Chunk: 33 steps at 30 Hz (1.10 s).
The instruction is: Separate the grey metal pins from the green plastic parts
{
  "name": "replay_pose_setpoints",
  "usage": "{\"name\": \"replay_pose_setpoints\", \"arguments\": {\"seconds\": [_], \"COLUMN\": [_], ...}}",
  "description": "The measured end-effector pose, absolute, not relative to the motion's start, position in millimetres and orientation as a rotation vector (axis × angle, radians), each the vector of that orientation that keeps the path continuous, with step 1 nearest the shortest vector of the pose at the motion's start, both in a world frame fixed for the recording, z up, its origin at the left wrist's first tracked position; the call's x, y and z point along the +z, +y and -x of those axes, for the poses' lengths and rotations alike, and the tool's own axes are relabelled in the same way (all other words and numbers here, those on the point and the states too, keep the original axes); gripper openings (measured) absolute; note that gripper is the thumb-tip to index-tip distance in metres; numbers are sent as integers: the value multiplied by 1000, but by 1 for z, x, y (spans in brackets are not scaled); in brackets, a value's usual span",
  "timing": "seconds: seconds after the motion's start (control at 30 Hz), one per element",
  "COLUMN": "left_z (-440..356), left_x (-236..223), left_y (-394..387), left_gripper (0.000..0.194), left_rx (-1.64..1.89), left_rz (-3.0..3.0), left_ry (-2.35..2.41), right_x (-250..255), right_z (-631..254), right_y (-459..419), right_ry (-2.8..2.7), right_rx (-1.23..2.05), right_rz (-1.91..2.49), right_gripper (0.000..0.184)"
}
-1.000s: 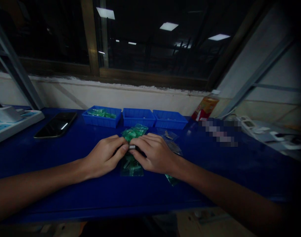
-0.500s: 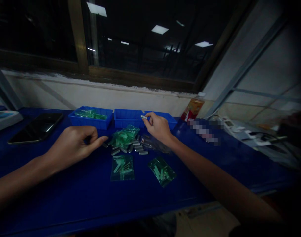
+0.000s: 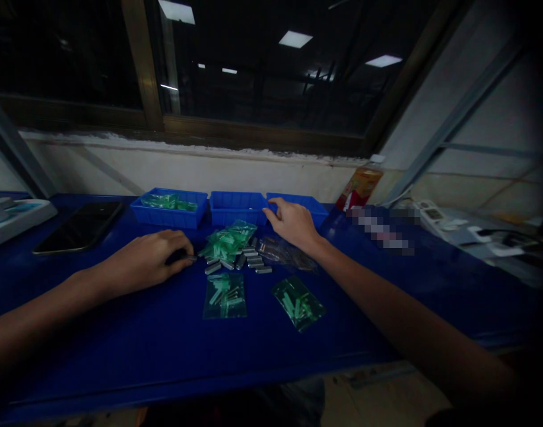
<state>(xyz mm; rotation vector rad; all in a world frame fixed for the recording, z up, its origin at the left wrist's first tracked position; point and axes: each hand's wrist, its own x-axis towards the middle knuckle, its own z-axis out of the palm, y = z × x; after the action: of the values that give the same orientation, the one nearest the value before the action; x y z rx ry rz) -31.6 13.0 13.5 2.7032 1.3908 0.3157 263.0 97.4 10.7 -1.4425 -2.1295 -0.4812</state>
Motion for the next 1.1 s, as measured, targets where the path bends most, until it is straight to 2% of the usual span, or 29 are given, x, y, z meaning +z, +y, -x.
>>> {"name": "replay_pose_setpoints", "arguments": {"seconds": [0.13, 0.27, 0.4, 0.67, 0.8, 0.9, 0.97, 1.03, 1.1], "left_z": [22, 5, -6, -4, 0, 4, 5, 4, 2], "left_x": [18, 21, 21, 21, 19, 18, 17, 17, 17], "left_y": [4, -12, -27, -27, -20, -16, -16, -17, -20], "left_gripper": [23, 22, 21, 30, 22, 61, 70, 59, 38], "left_rx": [429, 693, 873, 838, 891, 956, 943, 927, 934], "left_rz": [-2594, -2453, -2399, -2337, -2283, -2255, -2309, -2429, -2555], "left_ry": [1404, 1248, 1229, 1236, 1147, 1027, 1038, 1068, 1077], "right_x": [19, 27, 25, 20, 20, 20, 21, 22, 22], "right_z": [-250, -225, -207, -206, -209, -211, -211, -209, -207], "right_y": [69, 26, -2, -1, 3, 6, 6, 5, 4], "right_ry": [-2227, -2482, -2570, -2478, -2425, -2419, -2417, -2418, -2433], "right_rx": [-379, -305, -377, -441, -362, -281, -230, -183, -146], "right_rz": [1238, 782, 488, 515, 604, 639, 642, 639, 624], "right_gripper": [30, 28, 23, 23, 24, 24, 25, 24, 24]}}
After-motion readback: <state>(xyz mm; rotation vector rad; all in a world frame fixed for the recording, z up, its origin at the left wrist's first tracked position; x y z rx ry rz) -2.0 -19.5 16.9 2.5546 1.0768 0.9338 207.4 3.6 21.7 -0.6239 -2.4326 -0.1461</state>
